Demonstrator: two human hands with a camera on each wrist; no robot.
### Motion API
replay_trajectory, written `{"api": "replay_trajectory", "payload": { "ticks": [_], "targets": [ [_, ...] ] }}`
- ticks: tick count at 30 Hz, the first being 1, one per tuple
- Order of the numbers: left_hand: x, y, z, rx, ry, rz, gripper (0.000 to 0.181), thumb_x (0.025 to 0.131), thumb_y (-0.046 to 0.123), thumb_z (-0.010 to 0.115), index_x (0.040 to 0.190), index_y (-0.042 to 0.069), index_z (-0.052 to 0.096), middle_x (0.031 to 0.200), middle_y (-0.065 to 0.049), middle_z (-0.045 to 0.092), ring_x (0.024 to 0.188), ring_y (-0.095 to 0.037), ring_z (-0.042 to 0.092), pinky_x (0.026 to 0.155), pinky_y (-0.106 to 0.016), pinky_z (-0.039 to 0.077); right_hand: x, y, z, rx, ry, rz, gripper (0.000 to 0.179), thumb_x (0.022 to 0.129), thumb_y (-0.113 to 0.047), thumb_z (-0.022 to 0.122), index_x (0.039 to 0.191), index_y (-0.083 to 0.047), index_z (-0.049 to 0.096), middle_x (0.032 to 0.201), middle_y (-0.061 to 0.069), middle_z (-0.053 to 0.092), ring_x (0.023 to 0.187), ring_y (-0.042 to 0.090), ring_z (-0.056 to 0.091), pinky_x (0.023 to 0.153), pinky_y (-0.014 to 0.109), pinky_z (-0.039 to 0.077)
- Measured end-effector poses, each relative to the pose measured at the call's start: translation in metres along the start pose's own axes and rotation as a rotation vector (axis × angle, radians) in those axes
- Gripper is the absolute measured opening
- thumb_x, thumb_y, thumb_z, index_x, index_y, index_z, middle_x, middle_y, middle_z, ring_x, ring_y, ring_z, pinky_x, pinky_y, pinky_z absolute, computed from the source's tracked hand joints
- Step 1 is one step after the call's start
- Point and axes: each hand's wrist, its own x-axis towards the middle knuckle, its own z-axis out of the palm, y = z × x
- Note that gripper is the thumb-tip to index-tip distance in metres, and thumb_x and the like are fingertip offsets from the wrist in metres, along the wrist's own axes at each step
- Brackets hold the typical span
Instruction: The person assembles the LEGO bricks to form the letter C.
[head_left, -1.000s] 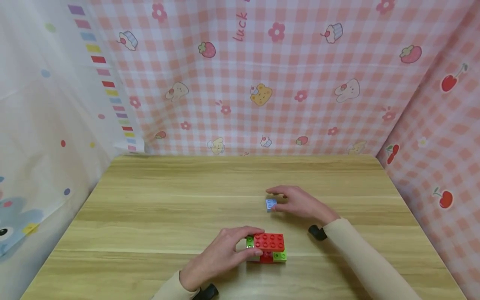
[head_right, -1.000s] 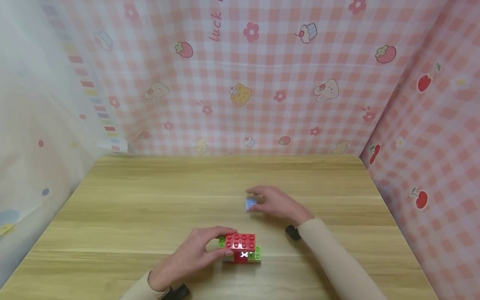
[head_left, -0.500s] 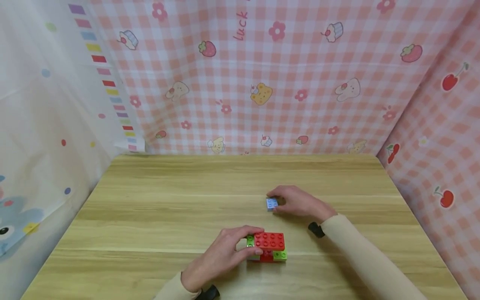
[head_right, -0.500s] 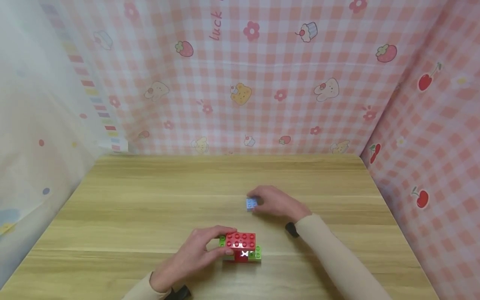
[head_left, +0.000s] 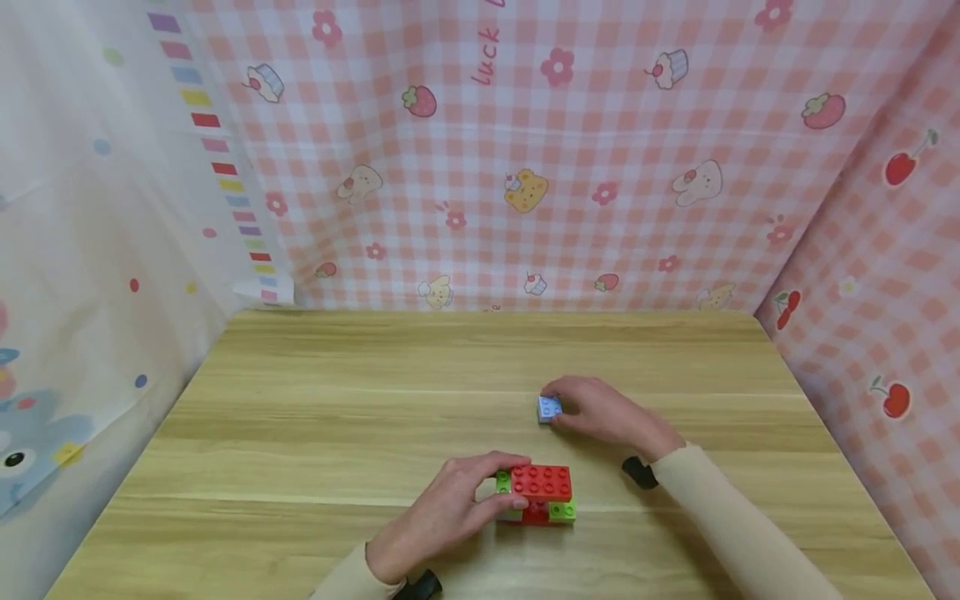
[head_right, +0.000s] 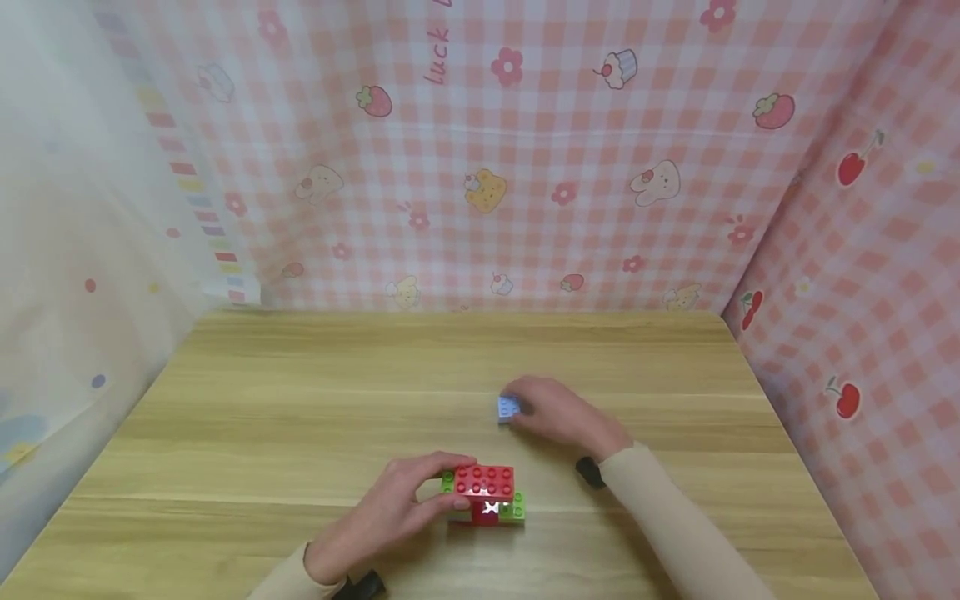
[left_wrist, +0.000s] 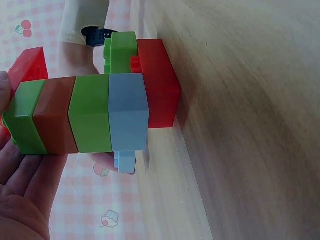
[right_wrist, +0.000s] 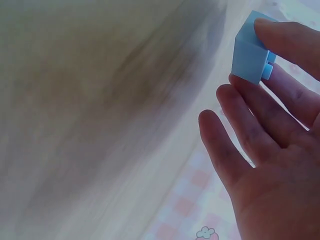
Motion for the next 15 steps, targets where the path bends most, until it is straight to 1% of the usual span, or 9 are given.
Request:
{"api": "replay_trajectory", "payload": {
  "ticks": [3,8,12,15],
  "targets": [
    [0.0,-0.001,0.0,-0.004,0.007,0.018,0.043,0.101,0.033,0.067,0.134,0.006,0.065,0.13,0.0,0.071,0.119,-0.014,0.067,0.098,-0.041,0.055,-0.005,-0.002,0.001,0.009,0.015,-0.015,0.039,0.097,-0.016,0.075,0.134,-0.006,0.066,0.135,0.009,0.066,0.129,0.029,0.058,0.11,0.051,0.047],
    [0.0,-0.003,0.0,-0.008,0.017,0.046,0.041,0.101,0.031,0.068,0.133,0.006,0.065,0.127,-0.001,0.072,0.116,-0.012,0.068,0.096,-0.037,0.057,-0.013,-0.005,0.002,0.027,0.04,-0.03,0.04,0.097,-0.015,0.075,0.135,-0.007,0.065,0.136,0.009,0.065,0.13,0.03,0.058,0.11,0.053,0.046],
    [0.001,-0.003,0.001,-0.012,0.016,0.05,0.041,0.101,0.031,0.068,0.133,0.005,0.065,0.126,-0.001,0.073,0.115,-0.011,0.068,0.096,-0.037,0.057,-0.021,-0.008,0.001,0.04,0.069,-0.054,0.041,0.096,-0.013,0.075,0.135,-0.005,0.064,0.136,0.011,0.065,0.129,0.032,0.058,0.109,0.054,0.047],
    [0.001,-0.003,0.001,-0.019,0.012,0.04,0.041,0.101,0.032,0.068,0.133,0.006,0.065,0.126,0.0,0.072,0.114,-0.011,0.068,0.096,-0.037,0.057,-0.027,-0.009,0.001,0.045,0.086,-0.071,0.041,0.096,-0.012,0.075,0.134,-0.004,0.064,0.135,0.012,0.065,0.127,0.032,0.059,0.107,0.054,0.048]
  ]
}}
